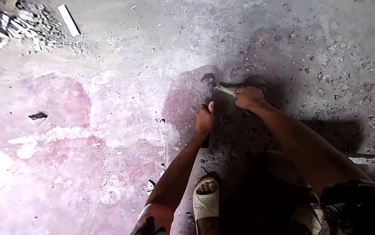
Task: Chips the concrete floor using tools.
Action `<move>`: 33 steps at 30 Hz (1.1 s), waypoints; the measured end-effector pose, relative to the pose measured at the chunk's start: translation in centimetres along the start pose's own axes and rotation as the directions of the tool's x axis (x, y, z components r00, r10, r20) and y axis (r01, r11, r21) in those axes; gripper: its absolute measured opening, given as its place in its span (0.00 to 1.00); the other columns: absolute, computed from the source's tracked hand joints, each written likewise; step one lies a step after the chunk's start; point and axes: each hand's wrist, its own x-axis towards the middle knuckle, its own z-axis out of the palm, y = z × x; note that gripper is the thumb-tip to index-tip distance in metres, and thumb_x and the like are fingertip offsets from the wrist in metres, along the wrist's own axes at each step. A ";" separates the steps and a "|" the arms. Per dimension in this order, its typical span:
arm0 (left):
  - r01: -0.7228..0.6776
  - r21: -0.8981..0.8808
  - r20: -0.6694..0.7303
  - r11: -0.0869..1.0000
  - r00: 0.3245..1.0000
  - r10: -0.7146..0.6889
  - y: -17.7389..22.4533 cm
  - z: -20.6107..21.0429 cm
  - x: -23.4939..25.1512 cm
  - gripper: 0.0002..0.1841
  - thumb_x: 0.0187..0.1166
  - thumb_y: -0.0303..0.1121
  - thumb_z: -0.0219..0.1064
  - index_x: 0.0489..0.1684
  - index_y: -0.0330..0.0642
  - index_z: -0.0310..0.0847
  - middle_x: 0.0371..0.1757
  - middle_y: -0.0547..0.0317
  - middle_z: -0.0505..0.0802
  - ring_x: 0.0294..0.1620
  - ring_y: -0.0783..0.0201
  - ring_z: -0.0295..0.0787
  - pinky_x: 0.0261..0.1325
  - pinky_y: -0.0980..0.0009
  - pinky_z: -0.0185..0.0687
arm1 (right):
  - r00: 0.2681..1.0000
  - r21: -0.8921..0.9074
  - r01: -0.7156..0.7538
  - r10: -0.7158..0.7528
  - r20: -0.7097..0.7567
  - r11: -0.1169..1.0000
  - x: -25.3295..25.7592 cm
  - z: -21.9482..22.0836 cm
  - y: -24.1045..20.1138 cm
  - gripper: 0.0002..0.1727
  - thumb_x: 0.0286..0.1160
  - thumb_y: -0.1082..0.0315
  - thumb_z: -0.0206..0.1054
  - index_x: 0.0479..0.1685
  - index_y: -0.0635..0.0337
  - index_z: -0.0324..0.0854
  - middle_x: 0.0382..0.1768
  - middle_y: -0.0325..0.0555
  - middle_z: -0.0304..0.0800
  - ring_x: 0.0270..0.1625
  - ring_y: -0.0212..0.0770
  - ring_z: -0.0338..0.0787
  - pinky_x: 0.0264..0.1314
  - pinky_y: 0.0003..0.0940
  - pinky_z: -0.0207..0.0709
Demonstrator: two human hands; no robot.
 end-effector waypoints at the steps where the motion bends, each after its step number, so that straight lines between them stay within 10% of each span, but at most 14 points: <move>1: 0.030 -0.002 0.022 1.000 0.999 -0.030 0.5 -0.7 0.5 0.34 0.94 0.58 0.39 0.64 0.34 0.78 0.45 0.38 0.92 0.48 0.42 0.93 0.53 0.41 0.85 | 1.000 -0.013 -0.002 0.002 -0.003 1.000 0.0 0.0 0.0 0.28 0.92 0.48 0.50 0.53 0.64 0.85 0.58 0.66 0.90 0.65 0.66 0.89 0.58 0.70 0.79; 6: -0.168 -0.283 -0.192 0.944 0.975 0.116 -0.1 -2.8 -4.6 0.33 0.89 0.67 0.37 0.56 0.45 0.69 0.15 0.53 0.73 0.09 0.54 0.72 0.13 0.56 0.73 | 1.000 -0.028 -0.003 0.004 0.022 1.000 0.1 -0.5 0.1 0.28 0.92 0.47 0.50 0.55 0.63 0.85 0.58 0.66 0.90 0.66 0.66 0.88 0.59 0.70 0.79; 8: -0.181 -0.256 -0.240 0.950 0.963 0.118 -0.6 -1.0 -4.5 0.31 0.92 0.63 0.37 0.62 0.43 0.68 0.18 0.51 0.75 0.12 0.52 0.75 0.17 0.55 0.75 | 1.000 -0.030 0.014 -0.014 0.013 0.999 0.4 -0.8 0.1 0.27 0.91 0.48 0.51 0.54 0.63 0.86 0.56 0.66 0.90 0.64 0.66 0.89 0.58 0.70 0.78; 12: 0.044 -0.022 0.044 0.999 0.998 -0.043 0.1 -0.6 1.0 0.34 0.95 0.57 0.39 0.65 0.33 0.78 0.48 0.36 0.92 0.52 0.42 0.93 0.56 0.41 0.86 | 1.000 -0.069 0.011 -0.010 0.007 0.998 0.3 -1.3 -0.6 0.28 0.91 0.48 0.51 0.52 0.65 0.86 0.56 0.67 0.90 0.64 0.68 0.89 0.56 0.71 0.78; 17: -0.123 -0.301 -0.202 0.946 0.977 0.063 0.1 -2.5 -3.1 0.33 0.91 0.65 0.37 0.57 0.43 0.70 0.18 0.52 0.75 0.13 0.53 0.76 0.18 0.55 0.77 | 0.999 -0.102 0.020 -0.017 0.027 0.995 0.9 -2.2 -1.2 0.28 0.90 0.48 0.52 0.47 0.66 0.86 0.55 0.67 0.90 0.63 0.67 0.89 0.56 0.71 0.78; 19: -0.152 -0.276 -0.239 0.949 0.967 0.085 -0.6 -0.7 -3.2 0.31 0.92 0.61 0.39 0.61 0.40 0.70 0.20 0.50 0.78 0.17 0.51 0.79 0.21 0.54 0.78 | 0.999 -0.117 0.035 -0.031 0.034 0.993 1.2 -2.3 -1.2 0.28 0.90 0.48 0.52 0.47 0.66 0.86 0.54 0.67 0.90 0.63 0.68 0.89 0.56 0.71 0.78; 22: 0.040 -0.059 0.051 0.997 0.998 -0.037 -0.1 -0.6 0.5 0.33 0.95 0.56 0.40 0.66 0.32 0.76 0.49 0.36 0.92 0.52 0.41 0.93 0.57 0.41 0.85 | 0.998 -0.135 0.055 -0.053 0.017 0.989 1.2 -2.2 -2.1 0.28 0.90 0.48 0.53 0.46 0.67 0.86 0.54 0.69 0.90 0.63 0.69 0.88 0.57 0.72 0.77; 25: 0.015 -0.151 0.013 0.988 1.000 -0.013 0.3 -2.2 -0.4 0.34 0.94 0.59 0.40 0.60 0.33 0.79 0.41 0.38 0.90 0.45 0.42 0.91 0.50 0.41 0.84 | 0.999 -0.159 0.047 -0.043 0.028 0.986 1.1 -2.7 -2.6 0.27 0.89 0.49 0.55 0.49 0.67 0.86 0.56 0.69 0.89 0.65 0.69 0.88 0.59 0.72 0.76; 29: -0.074 -0.448 -0.116 0.891 0.993 0.024 -1.0 -1.4 -4.7 0.34 0.87 0.69 0.38 0.56 0.46 0.71 0.14 0.54 0.71 0.08 0.54 0.69 0.11 0.57 0.71 | 0.998 -0.136 0.015 -0.005 0.070 0.991 1.6 -2.9 -0.6 0.29 0.89 0.45 0.53 0.49 0.66 0.86 0.56 0.68 0.90 0.64 0.68 0.88 0.58 0.73 0.77; 33: 0.011 -0.302 -0.130 0.953 0.990 -0.053 -0.8 0.8 -2.2 0.32 0.94 0.58 0.39 0.65 0.36 0.74 0.29 0.44 0.85 0.28 0.48 0.86 0.35 0.48 0.84 | 0.999 -0.124 0.027 -0.021 0.049 0.992 2.3 -2.3 0.3 0.31 0.91 0.43 0.50 0.51 0.64 0.86 0.55 0.68 0.90 0.64 0.68 0.89 0.57 0.73 0.78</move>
